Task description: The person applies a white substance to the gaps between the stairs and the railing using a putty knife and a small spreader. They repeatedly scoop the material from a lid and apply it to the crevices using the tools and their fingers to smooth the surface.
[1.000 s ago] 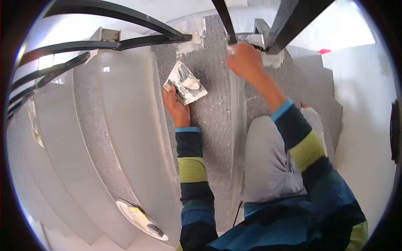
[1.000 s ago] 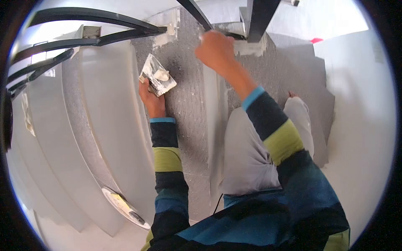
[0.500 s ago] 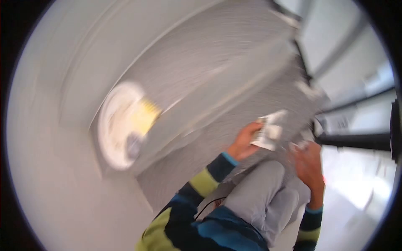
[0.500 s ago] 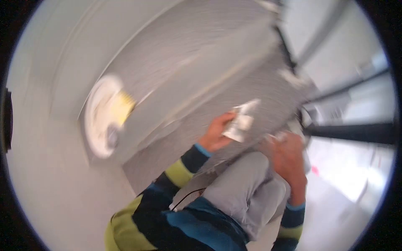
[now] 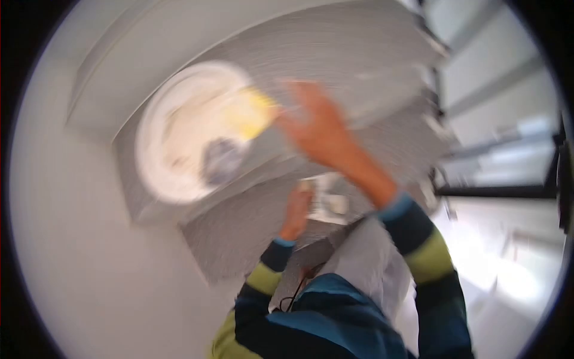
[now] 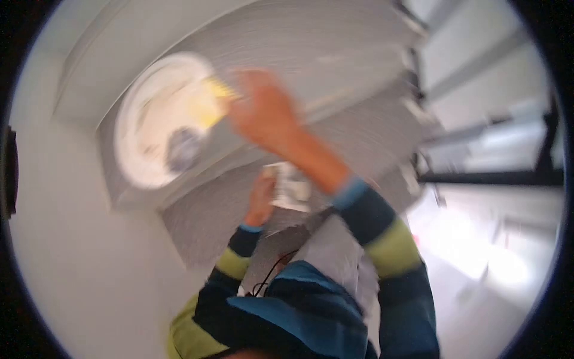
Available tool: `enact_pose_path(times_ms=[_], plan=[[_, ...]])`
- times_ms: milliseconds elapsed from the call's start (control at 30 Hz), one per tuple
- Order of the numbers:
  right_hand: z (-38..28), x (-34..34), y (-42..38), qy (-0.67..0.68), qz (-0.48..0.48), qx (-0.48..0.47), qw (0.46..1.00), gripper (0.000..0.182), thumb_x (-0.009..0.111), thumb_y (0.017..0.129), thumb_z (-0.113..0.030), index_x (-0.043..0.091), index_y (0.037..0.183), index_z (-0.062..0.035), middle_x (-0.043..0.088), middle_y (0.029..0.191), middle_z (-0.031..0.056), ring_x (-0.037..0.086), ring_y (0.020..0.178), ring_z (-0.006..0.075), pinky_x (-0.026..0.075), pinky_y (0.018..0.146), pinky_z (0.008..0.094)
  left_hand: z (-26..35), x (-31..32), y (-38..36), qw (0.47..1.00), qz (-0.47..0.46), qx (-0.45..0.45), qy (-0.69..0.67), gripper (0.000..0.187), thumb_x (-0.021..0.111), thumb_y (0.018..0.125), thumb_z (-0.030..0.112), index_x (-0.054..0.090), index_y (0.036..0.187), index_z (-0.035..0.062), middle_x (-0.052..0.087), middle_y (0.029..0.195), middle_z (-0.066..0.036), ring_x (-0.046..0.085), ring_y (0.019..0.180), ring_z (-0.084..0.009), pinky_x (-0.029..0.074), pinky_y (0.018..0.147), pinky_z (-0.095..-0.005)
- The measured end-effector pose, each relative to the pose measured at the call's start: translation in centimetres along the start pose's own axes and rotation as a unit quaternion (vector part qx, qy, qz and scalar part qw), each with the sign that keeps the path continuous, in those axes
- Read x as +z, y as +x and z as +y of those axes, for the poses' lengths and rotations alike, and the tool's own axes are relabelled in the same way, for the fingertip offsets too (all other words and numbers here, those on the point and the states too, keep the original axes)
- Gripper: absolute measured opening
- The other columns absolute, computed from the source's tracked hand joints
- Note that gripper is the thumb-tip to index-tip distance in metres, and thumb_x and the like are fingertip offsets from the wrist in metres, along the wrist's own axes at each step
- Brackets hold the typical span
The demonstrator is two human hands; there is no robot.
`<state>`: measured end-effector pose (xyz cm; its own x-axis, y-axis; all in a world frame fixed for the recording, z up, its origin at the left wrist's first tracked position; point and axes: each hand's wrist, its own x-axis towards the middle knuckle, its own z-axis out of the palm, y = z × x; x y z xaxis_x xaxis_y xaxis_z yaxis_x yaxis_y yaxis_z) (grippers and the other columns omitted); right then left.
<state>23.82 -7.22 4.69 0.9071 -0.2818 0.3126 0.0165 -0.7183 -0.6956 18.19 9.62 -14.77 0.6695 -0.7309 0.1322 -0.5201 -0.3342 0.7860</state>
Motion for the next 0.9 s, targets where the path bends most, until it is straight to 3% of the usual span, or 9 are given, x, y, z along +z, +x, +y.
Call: enact_pose_path(times_ms=[67, 100, 200, 300, 367, 400, 500, 700, 900], plan=[[-0.4, 4.6, 1.5, 0.034, 0.024, 0.033, 0.999, 0.061, 0.061, 0.075, -0.028, 0.041, 0.125, 0.0004, 0.046, 0.122, 0.0245, 0.043, 0.115, 0.0376, 0.033, 0.097, 0.0445, -4.2, 1.0, -2.2, 0.965, 0.041, -0.076, -0.247, 0.029, 0.038, 0.092, 0.017, 0.044, 0.119, 0.0060, 0.052, 0.107, -0.009, 0.052, 0.101, -0.0187, 0.044, 0.088, -0.0341], [-0.9, 5.6, 2.6, -0.008, -0.006, 0.094, 0.996, 0.066, 0.063, 0.066, -0.019, 0.040, 0.124, 0.0044, 0.047, 0.116, 0.0282, 0.044, 0.112, 0.0369, 0.035, 0.095, 0.0456, 0.7, -1.9, -0.1, 0.760, 0.050, -0.235, -0.604, 0.031, 0.039, 0.092, 0.021, 0.044, 0.118, 0.0047, 0.052, 0.110, -0.009, 0.052, 0.102, -0.0204, 0.044, 0.088, -0.0345], [-4.2, 5.3, 1.7, 0.012, 0.003, 0.130, 0.991, 0.066, 0.062, 0.060, -0.008, 0.039, 0.119, 0.0110, 0.058, 0.081, 0.0265, 0.059, 0.080, 0.0364, 0.048, 0.071, 0.0422, 4.1, -4.3, -1.7, 0.808, 0.002, -0.152, -0.569, 0.032, 0.038, 0.092, 0.023, 0.044, 0.118, 0.0041, 0.052, 0.112, -0.008, 0.053, 0.103, -0.0210, 0.045, 0.086, -0.0348], [-3.0, -1.8, 0.9, 0.138, -0.135, 0.201, 0.960, 0.061, 0.068, 0.055, -0.008, 0.049, 0.110, 0.0084, 0.054, 0.100, 0.0291, 0.056, 0.096, 0.0382, 0.047, 0.076, 0.0426, 8.9, -2.7, -1.0, 0.761, 0.060, -0.224, -0.606, 0.033, 0.038, 0.093, 0.023, 0.044, 0.118, 0.0034, 0.052, 0.114, -0.008, 0.053, 0.103, -0.0215, 0.046, 0.085, -0.0354], [-1.7, -4.2, -0.2, 0.140, -0.028, 0.181, 0.973, 0.048, 0.067, 0.056, -0.007, 0.054, 0.100, 0.0077, 0.050, 0.106, 0.0302, 0.054, 0.098, 0.0406, 0.047, 0.077, 0.0431, 10.6, -0.9, 1.0, 0.742, 0.062, -0.253, -0.618, 0.032, 0.038, 0.093, 0.024, 0.046, 0.117, 0.0037, 0.053, 0.114, -0.009, 0.054, 0.101, -0.0212, 0.046, 0.084, -0.0354], [-2.7, 5.8, 1.8, 0.094, 0.061, 0.158, 0.981, 0.037, 0.065, 0.057, -0.007, 0.059, 0.090, 0.0070, 0.047, 0.112, 0.0314, 0.052, 0.100, 0.0430, 0.046, 0.078, 0.0435, 0.9, -3.4, 0.8, 0.717, 0.054, -0.251, -0.648, 0.031, 0.037, 0.093, 0.024, 0.048, 0.114, 0.0035, 0.054, 0.112, -0.008, 0.055, 0.101, -0.0205, 0.047, 0.083, -0.0350], [-2.6, 6.4, 1.8, 0.027, -0.022, 0.151, 0.988, 0.027, 0.065, 0.058, -0.007, 0.062, 0.081, 0.0054, 0.038, 0.123, 0.0310, 0.047, 0.104, 0.0485, 0.045, 0.079, 0.0449, 1.5, -3.0, 1.9, 0.758, 0.053, -0.219, -0.613, 0.030, 0.035, 0.094, 0.025, 0.049, 0.111, 0.0040, 0.055, 0.111, -0.008, 0.055, 0.099, -0.0203, 0.048, 0.080, -0.0346], [-3.2, 5.5, 3.6, 0.137, -0.121, 0.233, 0.955, 0.029, 0.064, 0.063, -0.013, 0.060, 0.086, 0.0031, 0.059, 0.089, 0.0191, 0.059, 0.084, 0.0325, 0.047, 0.073, 0.0380, 0.5, -4.3, 2.0, 0.744, 0.065, -0.262, -0.611, 0.034, 0.040, 0.091, 0.025, 0.046, 0.117, 0.0047, 0.054, 0.109, -0.006, 0.054, 0.099, -0.0177, 0.046, 0.080, -0.0329], [1.1, -2.7, -5.9, 0.278, 0.249, 0.033, 0.927, 0.019, 0.057, 0.073, -0.012, 0.059, 0.087, 0.0003, 0.061, 0.074, 0.0124, 0.054, 0.065, 0.0146, 0.045, 0.060, 0.0322, 0.2, -4.2, 0.8, 0.759, 0.091, -0.251, -0.594, 0.040, 0.036, 0.092, 0.027, 0.041, 0.125, 0.0053, 0.051, 0.119, -0.009, 0.054, 0.103, -0.0239, 0.049, 0.079, -0.0385]])
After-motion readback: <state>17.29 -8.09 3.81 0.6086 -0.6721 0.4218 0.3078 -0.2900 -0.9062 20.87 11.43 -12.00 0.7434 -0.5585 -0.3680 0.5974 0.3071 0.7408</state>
